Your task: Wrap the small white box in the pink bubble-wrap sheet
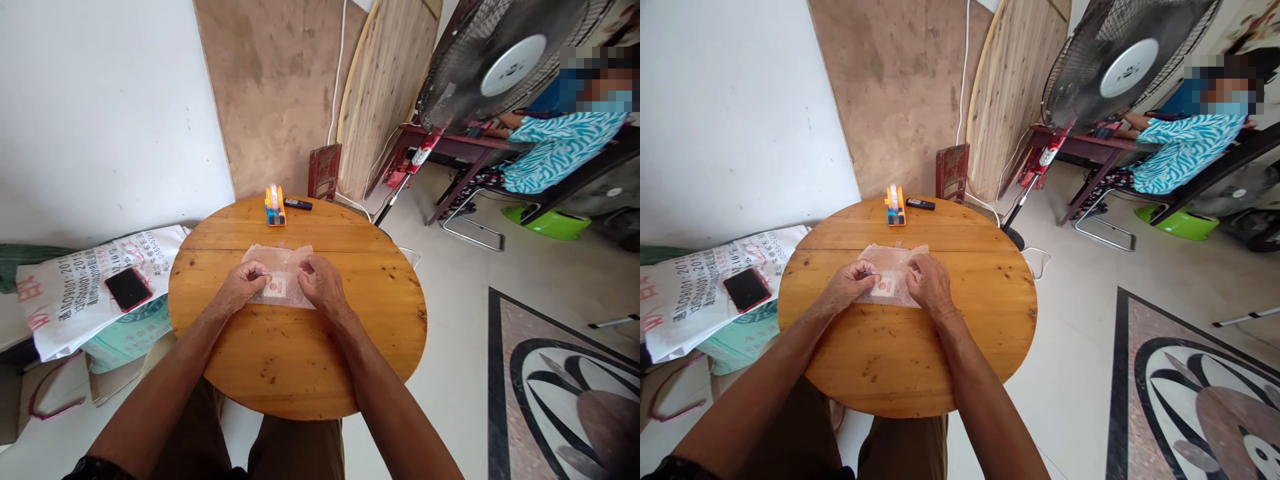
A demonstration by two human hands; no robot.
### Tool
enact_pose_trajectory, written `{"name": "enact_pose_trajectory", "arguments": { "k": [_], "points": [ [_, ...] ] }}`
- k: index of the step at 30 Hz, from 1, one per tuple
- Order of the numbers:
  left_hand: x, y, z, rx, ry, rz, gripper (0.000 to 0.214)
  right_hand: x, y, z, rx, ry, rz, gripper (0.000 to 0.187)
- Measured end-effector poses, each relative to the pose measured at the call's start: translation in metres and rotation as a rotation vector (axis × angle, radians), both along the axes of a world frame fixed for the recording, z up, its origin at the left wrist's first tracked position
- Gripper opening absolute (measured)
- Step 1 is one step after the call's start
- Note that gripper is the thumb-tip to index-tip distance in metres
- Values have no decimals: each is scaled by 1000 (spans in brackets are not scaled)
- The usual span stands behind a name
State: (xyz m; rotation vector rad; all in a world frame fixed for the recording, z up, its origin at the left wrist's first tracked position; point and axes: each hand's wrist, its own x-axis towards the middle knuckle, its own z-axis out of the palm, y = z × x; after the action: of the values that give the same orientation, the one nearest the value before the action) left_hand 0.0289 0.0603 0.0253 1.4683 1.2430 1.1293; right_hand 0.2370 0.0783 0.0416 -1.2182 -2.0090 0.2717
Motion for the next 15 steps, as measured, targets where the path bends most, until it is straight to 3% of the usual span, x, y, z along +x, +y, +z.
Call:
{"name": "enact_pose_trajectory", "arguments": {
  "k": [3, 7, 15],
  "points": [
    [-1, 2, -3, 42, 1, 2, 29, -8, -11, 5, 182, -155, 155, 13],
    [-1, 5, -7, 74, 2, 5, 29, -14, -17, 3, 149, -305, 339, 15],
    [-19, 9, -5, 7, 149, 169, 32, -15, -15, -4, 117, -292, 337, 21]
  ]
}}
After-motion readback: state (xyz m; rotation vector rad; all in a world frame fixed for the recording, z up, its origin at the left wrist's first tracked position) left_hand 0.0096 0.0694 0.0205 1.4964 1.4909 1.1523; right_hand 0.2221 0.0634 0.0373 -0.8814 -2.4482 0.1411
